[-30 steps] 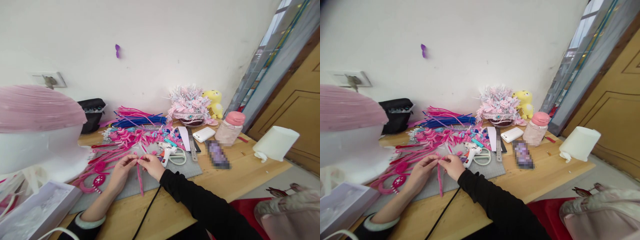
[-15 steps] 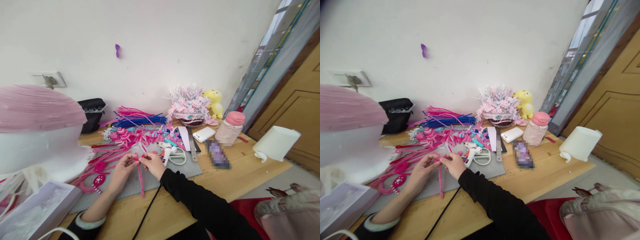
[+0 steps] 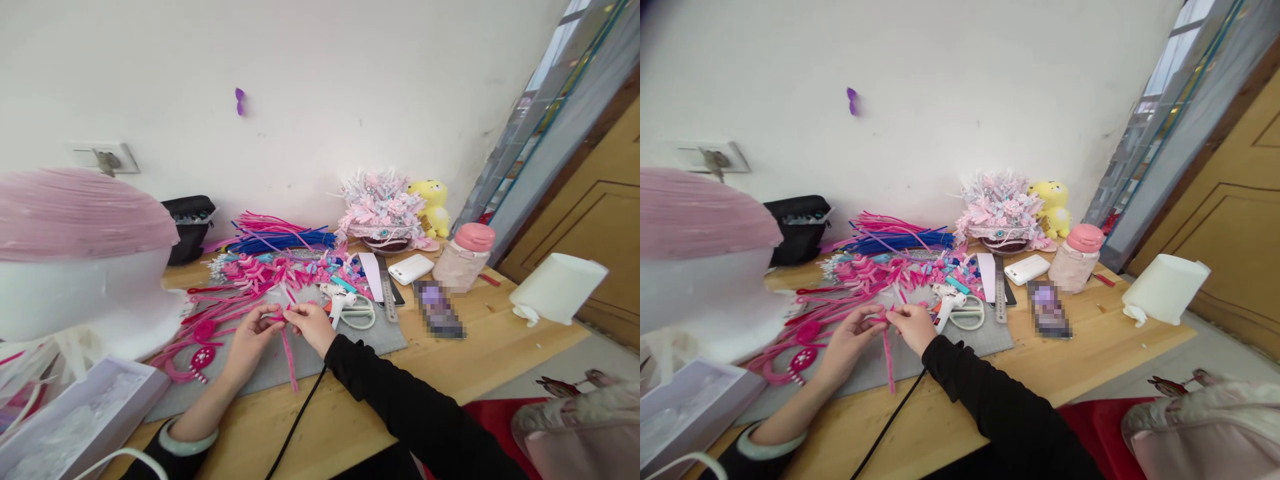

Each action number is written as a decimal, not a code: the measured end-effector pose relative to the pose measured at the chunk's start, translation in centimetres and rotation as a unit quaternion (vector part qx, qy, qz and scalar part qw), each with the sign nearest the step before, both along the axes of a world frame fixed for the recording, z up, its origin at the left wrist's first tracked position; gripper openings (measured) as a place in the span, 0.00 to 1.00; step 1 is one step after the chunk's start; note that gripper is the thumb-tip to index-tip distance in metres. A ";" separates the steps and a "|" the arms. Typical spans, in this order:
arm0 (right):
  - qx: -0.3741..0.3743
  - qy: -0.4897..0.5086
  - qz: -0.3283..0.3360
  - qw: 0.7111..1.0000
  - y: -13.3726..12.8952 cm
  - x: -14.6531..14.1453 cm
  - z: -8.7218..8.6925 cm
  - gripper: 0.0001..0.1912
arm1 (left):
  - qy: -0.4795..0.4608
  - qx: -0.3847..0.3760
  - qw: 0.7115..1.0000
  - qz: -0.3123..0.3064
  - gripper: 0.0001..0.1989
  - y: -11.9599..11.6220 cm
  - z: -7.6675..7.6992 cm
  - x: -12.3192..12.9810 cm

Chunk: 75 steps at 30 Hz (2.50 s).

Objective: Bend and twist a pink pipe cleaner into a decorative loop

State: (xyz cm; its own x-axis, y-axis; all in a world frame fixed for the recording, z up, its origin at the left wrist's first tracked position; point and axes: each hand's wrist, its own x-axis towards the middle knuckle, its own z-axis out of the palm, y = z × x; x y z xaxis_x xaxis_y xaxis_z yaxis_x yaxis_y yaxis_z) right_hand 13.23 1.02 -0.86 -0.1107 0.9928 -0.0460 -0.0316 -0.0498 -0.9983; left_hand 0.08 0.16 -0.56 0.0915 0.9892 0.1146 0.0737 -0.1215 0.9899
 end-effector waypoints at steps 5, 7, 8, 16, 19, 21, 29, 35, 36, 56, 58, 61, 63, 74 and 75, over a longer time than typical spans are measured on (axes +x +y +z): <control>0.010 -0.013 -0.001 1.000 0.1 -0.1 -0.3 0.08 | 0.006 -0.009 1.000 -0.009 0.19 -0.1 0.2 0.1; 0.014 -0.026 -0.004 1.000 0.1 -0.1 -0.4 0.07 | 0.005 -0.013 1.000 -0.017 0.19 -0.2 0.2 0.1; 0.017 -0.034 -0.006 0.999 0.1 -0.1 -0.5 0.07 | 0.003 -0.012 1.000 -0.020 0.19 -0.2 0.2 0.2; 0.054 -0.090 -0.015 0.994 -0.3 -0.2 -0.1 0.07 | 0.046 0.027 0.999 0.004 0.15 -0.4 0.4 0.1; 0.055 -0.093 -0.015 0.994 -0.4 -0.2 0.0 0.08 | 0.054 0.033 0.998 0.005 0.15 -0.3 0.1 0.0; 0.052 -0.090 -0.013 0.994 -0.4 -0.2 -0.1 0.08 | 0.053 0.033 0.998 0.005 0.15 -0.2 0.0 -0.1; 0.040 -0.093 0.000 0.995 -0.2 -0.4 -0.5 0.07 | 0.036 0.033 0.999 0.010 0.12 -0.4 0.4 0.2; 0.044 -0.084 -0.004 0.995 -0.2 -0.3 -0.5 0.07 | 0.040 0.005 0.999 -0.005 0.17 -0.4 0.5 0.2; 0.047 -0.085 -0.008 0.995 -0.2 -0.3 -0.5 0.07 | 0.035 -0.007 0.999 -0.017 0.19 -0.4 0.4 0.2; 0.103 -0.118 -0.046 0.987 -0.2 -0.2 -0.3 0.07 | -0.012 0.014 0.999 0.027 0.23 0.1 -0.2 -0.2; 0.091 -0.115 -0.038 0.988 -0.3 -0.1 -0.2 0.08 | -0.011 0.012 0.999 0.033 0.21 0.2 -0.3 -0.2; 0.081 -0.112 -0.023 0.990 -0.5 0.0 0.0 0.12 | 0.000 0.016 0.999 0.041 0.18 0.3 -0.5 -0.3; 0.083 -0.113 -0.018 0.990 -0.5 0.0 0.0 0.13 | 0.009 0.025 0.999 0.044 0.16 0.4 -0.5 -0.3; 0.183 -0.189 -0.025 0.964 -1.1 0.1 0.5 0.18 | 0.030 0.050 0.997 0.051 0.12 0.3 0.0 -0.2; 0.189 -0.193 -0.027 0.962 -1.0 0.1 0.6 0.18 | 0.024 0.046 0.998 0.046 0.12 0.3 0.1 -0.2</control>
State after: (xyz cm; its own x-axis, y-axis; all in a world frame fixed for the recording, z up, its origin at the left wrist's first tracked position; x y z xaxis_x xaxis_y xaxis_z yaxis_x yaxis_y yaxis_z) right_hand 13.33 -0.03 -0.28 -0.1056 0.9503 0.2929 0.3522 0.3112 -0.8827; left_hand -0.08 0.48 -0.50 0.0079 0.9792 0.2026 0.1357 -0.2018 0.9700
